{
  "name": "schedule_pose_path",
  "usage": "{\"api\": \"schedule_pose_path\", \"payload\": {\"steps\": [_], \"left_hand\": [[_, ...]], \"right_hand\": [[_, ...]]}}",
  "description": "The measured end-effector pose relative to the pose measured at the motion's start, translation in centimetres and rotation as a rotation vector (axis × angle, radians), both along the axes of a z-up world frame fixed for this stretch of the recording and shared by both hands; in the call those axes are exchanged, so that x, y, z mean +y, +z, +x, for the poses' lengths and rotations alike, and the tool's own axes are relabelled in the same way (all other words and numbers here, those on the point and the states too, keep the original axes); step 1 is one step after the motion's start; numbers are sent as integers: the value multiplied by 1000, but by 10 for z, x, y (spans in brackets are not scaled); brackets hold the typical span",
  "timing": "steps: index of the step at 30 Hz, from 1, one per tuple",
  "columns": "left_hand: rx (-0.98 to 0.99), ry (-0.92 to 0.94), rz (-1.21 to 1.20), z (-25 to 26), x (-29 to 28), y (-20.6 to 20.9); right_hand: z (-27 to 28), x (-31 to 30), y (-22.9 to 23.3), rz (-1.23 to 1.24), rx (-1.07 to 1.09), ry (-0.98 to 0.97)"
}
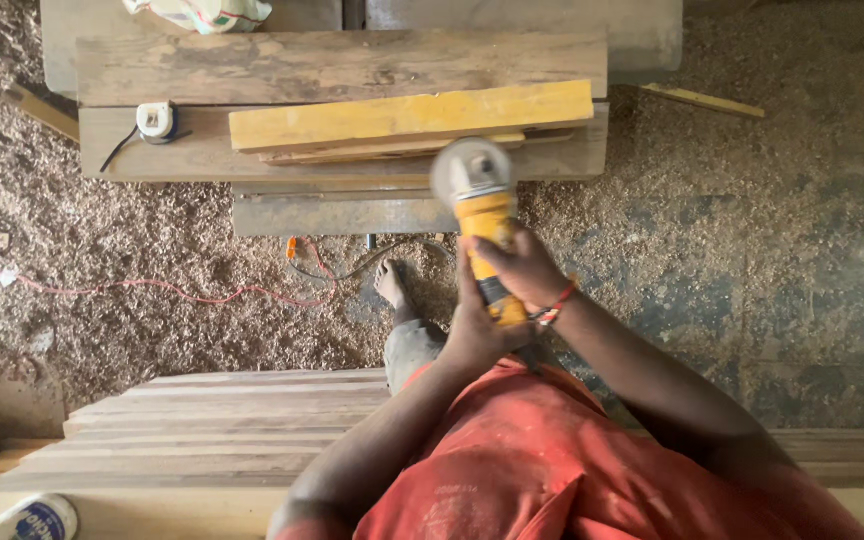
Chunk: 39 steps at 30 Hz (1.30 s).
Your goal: The person uses an angle grinder with a sanding disc to smooth the surfaces of several small wooden planks on a workbench. They repeatedly sand the planks, flip them over to sand the other side, and occasionally inspect the wood by hand.
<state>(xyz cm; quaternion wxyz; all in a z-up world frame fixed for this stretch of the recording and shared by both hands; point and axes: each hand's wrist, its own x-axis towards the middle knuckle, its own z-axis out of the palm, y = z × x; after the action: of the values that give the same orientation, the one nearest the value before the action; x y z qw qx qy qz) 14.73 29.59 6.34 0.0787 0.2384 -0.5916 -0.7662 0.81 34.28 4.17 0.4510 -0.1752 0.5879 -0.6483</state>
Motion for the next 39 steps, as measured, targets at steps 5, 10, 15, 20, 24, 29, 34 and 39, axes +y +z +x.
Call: {"api": "schedule_pose_path", "payload": {"steps": [5,10,15,20,24,29,34,39], "left_hand": [[86,123,-29,15,-13,-11],[-58,74,-64,0,1,6],[-24,-69,-24,-37,24,19],[-150,-240,24,-48,26,34],[-32,-195,5,-30,29,34],[-150,-83,-90,6,14,27],[43,97,-156,27,-9,17],[35,125,-221,29,-20,12]], "right_hand": [[13,-34,-8,-2,109,133],[-3,-8,-4,-8,-52,68],[-32,42,7,64,-59,-39],[-43,72,23,94,-145,-163],[-31,69,28,64,-88,-126],[4,25,24,-9,30,35],[18,-26,19,-2,28,151],[17,-38,16,85,121,169]]}}
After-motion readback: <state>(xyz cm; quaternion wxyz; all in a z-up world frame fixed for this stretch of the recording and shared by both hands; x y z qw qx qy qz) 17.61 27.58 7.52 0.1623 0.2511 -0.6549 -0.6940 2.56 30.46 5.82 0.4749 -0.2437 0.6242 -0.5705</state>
